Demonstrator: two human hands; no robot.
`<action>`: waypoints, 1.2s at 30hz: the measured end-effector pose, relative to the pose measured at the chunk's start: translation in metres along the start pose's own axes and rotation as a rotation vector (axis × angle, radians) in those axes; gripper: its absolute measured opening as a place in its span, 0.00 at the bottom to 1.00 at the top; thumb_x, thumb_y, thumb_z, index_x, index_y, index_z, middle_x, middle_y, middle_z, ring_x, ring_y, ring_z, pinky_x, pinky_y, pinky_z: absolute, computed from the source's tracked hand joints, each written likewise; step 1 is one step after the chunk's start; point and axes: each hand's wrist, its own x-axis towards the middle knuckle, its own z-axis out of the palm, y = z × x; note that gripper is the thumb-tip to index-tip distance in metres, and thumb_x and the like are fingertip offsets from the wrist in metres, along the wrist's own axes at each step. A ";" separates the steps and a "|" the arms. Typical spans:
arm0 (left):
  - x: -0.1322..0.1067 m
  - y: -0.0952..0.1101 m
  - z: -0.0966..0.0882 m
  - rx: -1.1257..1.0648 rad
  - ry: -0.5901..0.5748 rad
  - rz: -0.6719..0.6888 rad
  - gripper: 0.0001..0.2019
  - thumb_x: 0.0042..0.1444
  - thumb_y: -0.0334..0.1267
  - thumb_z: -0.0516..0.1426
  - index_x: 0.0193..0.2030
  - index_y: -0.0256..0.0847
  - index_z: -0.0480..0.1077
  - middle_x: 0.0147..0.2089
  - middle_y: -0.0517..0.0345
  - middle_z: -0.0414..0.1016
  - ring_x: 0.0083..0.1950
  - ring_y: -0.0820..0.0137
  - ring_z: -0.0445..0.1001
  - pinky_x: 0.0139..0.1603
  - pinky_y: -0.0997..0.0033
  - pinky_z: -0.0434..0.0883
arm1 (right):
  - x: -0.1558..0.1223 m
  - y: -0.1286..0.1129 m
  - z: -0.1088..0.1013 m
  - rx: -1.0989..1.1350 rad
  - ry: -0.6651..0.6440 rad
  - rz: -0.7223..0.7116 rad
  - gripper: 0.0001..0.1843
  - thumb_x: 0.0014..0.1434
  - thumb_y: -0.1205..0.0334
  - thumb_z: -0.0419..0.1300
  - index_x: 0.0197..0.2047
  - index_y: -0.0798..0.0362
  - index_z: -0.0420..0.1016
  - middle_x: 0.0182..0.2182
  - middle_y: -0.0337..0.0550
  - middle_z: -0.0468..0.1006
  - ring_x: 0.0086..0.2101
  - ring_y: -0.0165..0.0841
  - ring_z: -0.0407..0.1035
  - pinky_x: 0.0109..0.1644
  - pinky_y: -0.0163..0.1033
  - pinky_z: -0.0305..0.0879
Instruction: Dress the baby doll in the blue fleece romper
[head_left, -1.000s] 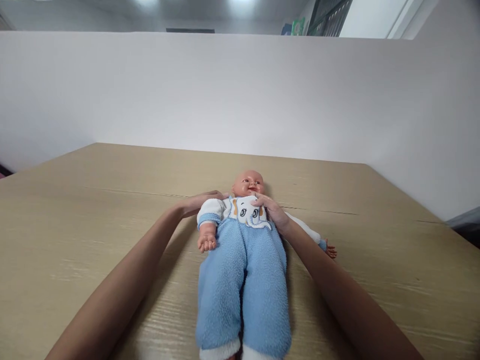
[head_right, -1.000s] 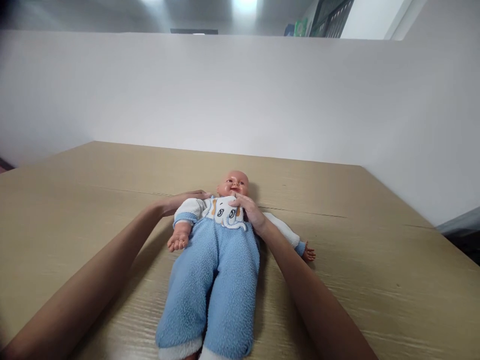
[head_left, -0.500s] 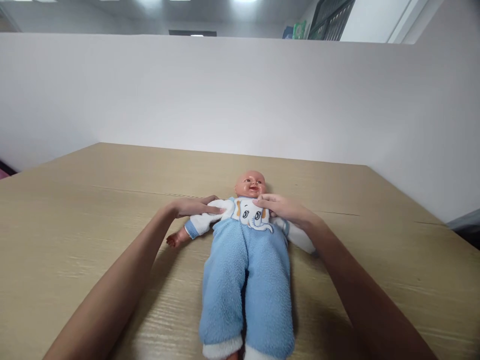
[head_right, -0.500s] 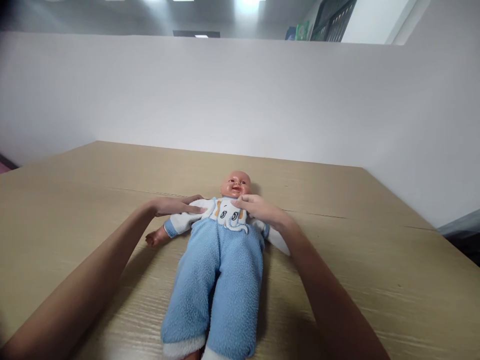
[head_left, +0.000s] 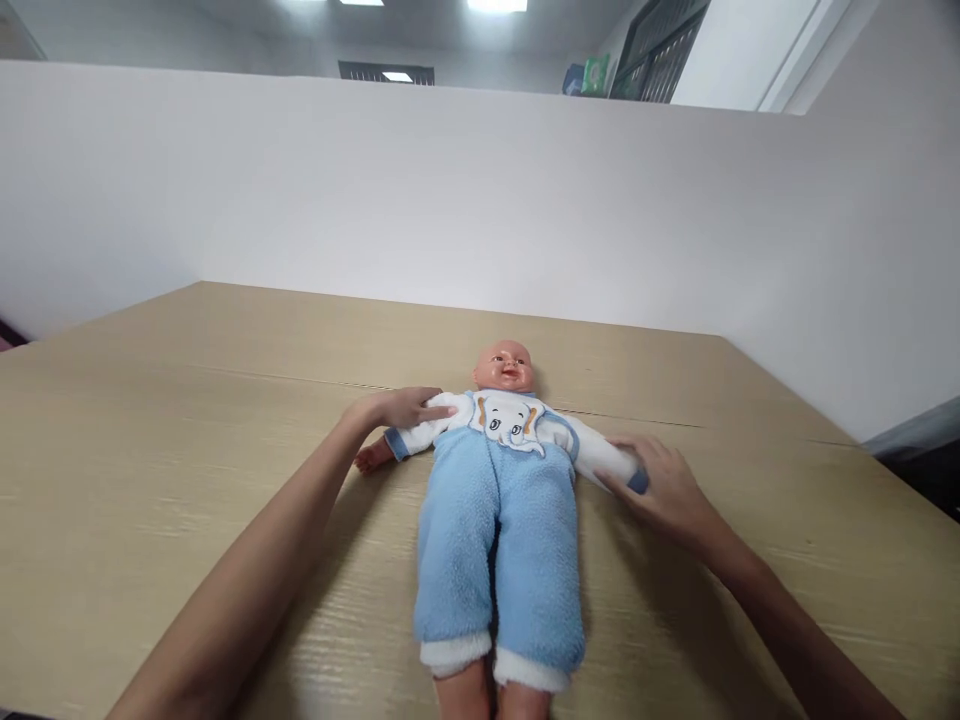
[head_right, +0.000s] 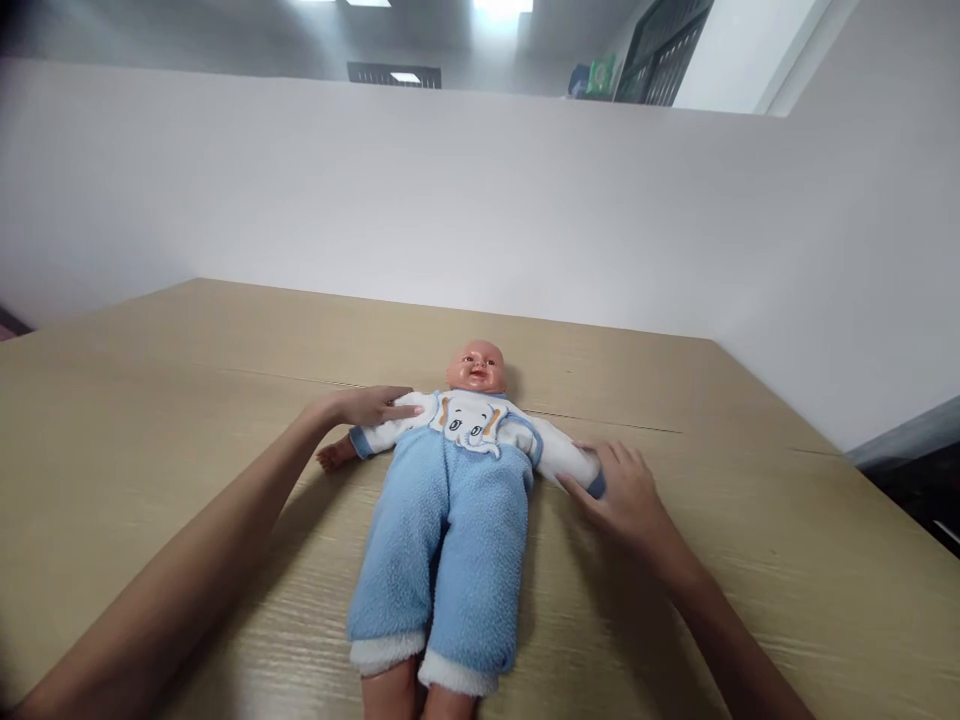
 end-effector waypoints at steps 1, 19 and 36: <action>0.003 0.000 0.002 0.031 -0.020 0.007 0.35 0.57 0.75 0.56 0.50 0.44 0.76 0.51 0.49 0.84 0.48 0.55 0.78 0.50 0.65 0.68 | -0.013 0.010 0.000 -0.004 0.004 0.007 0.29 0.63 0.36 0.63 0.60 0.46 0.75 0.52 0.53 0.82 0.51 0.54 0.73 0.59 0.56 0.65; -0.016 0.140 0.044 0.255 0.576 0.479 0.17 0.73 0.50 0.53 0.57 0.42 0.73 0.61 0.44 0.75 0.64 0.53 0.69 0.68 0.51 0.65 | -0.019 -0.005 0.004 0.788 0.168 0.348 0.35 0.51 0.45 0.78 0.57 0.47 0.74 0.54 0.51 0.82 0.52 0.48 0.78 0.59 0.54 0.74; 0.009 0.169 0.081 0.225 0.508 0.691 0.10 0.67 0.38 0.56 0.53 0.47 0.73 0.49 0.55 0.82 0.53 0.59 0.78 0.60 0.55 0.65 | 0.042 -0.057 0.050 1.100 0.316 0.208 0.27 0.54 0.52 0.77 0.54 0.46 0.76 0.48 0.44 0.79 0.48 0.39 0.76 0.60 0.47 0.73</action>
